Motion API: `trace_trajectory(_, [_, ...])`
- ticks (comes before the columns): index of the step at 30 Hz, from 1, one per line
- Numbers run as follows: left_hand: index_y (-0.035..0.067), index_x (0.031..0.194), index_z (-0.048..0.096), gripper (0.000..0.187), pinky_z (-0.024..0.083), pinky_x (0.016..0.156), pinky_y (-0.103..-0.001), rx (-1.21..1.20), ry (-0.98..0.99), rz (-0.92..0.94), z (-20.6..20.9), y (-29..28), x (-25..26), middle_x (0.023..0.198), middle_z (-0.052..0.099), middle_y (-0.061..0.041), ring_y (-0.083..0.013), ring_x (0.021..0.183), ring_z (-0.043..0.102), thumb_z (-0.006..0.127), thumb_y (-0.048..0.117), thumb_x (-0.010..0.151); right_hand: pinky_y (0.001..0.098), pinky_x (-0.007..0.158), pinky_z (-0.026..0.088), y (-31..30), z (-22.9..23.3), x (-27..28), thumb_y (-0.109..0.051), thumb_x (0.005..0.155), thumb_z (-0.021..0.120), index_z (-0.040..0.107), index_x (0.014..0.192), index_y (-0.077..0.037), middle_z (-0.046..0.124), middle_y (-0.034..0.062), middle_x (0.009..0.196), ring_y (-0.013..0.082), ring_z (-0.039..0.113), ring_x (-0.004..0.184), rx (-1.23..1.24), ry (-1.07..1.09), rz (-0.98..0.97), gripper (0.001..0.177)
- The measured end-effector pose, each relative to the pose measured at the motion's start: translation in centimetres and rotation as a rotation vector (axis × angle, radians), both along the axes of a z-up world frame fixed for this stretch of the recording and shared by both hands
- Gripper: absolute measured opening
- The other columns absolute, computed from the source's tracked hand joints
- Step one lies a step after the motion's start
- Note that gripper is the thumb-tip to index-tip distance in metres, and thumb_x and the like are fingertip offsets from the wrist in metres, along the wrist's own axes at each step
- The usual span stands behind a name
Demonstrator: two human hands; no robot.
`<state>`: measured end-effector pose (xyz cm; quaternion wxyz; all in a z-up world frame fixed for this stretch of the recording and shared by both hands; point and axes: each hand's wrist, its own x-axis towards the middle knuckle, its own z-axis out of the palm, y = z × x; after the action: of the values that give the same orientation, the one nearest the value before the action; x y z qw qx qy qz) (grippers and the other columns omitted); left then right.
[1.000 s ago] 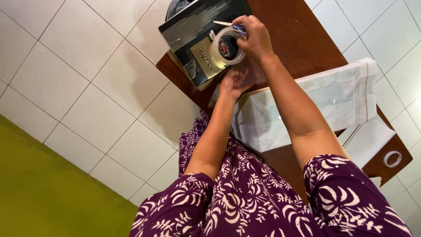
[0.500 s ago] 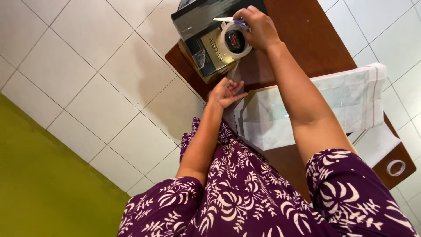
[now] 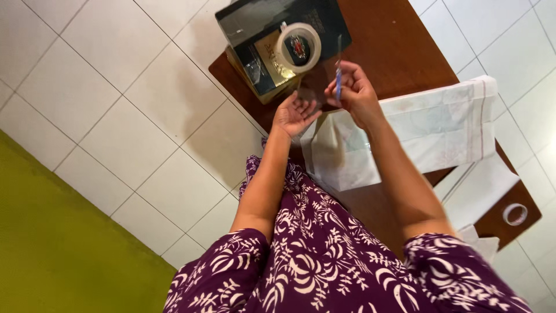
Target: The person wraps a rectangular box in patterned paper on a wooden table. They fold the paper around the box, smooth the edges, and secure the folds with clear tape. The person uses scissors to cut tape and adjusts the paper to ensure a neat finish.
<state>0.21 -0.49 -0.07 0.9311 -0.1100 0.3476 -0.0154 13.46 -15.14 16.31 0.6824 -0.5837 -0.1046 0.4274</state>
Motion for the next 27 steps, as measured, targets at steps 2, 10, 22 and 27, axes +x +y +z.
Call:
trace_trajectory(2, [0.011, 0.078, 0.067, 0.016, 0.044, 0.11, -0.064, 0.001, -0.054, 0.072, -0.2, -1.0, 0.4, 0.084, 0.071, -0.009, -0.0299, 0.106, 0.067, 0.078, 0.018, 0.087, 0.027, 0.079, 0.06, -1.0, 1.6, 0.8, -0.017, 0.095, 0.071, 0.055, 0.136, -0.01, 0.07, 0.0034, 0.109, 0.0119, 0.07, 0.098, -0.187, -0.055, 0.202, 0.045])
trace_trajectory(10, [0.007, 0.086, 0.069, 0.006, 0.052, 0.108, -0.056, 0.041, -0.009, 0.217, 0.7, -3.2, 1.8, 0.086, 0.072, -0.007, -0.0253, 0.104, 0.069, 0.076, 0.006, 0.088, 0.0295, 0.061, 0.059, 4.9, 6.5, 6.1, -0.039, 0.088, 0.077, 0.074, 0.106, -0.003, 0.068, 0.0118, 0.079, 0.0208, 0.075, 0.069, -0.995, -0.089, 0.839, 0.04])
trace_trajectory(22, [0.01, 0.087, 0.063, 0.015, 0.054, 0.104, -0.056, 0.109, -0.044, 0.341, 0.9, -5.3, 2.3, 0.092, 0.072, -0.006, -0.0267, 0.105, 0.07, 0.077, 0.004, 0.088, 0.0378, 0.061, 0.061, 13.1, 8.8, 6.2, -0.059, 0.08, 0.073, 0.074, 0.089, 0.001, 0.073, 0.0187, 0.076, 0.0301, 0.073, 0.063, -1.323, -0.203, 1.109, 0.061])
trace_trajectory(27, [0.012, 0.092, 0.063, 0.018, 0.055, 0.103, -0.056, 0.095, -0.023, 0.366, 0.3, -6.0, 2.4, 0.094, 0.071, -0.006, -0.0277, 0.105, 0.07, 0.077, 0.001, 0.087, 0.0374, 0.061, 0.06, 15.0, 9.6, 5.3, -0.054, 0.079, 0.074, 0.075, 0.086, -0.005, 0.072, 0.0131, 0.078, 0.0272, 0.071, 0.062, -1.298, -0.27, 1.111, 0.05])
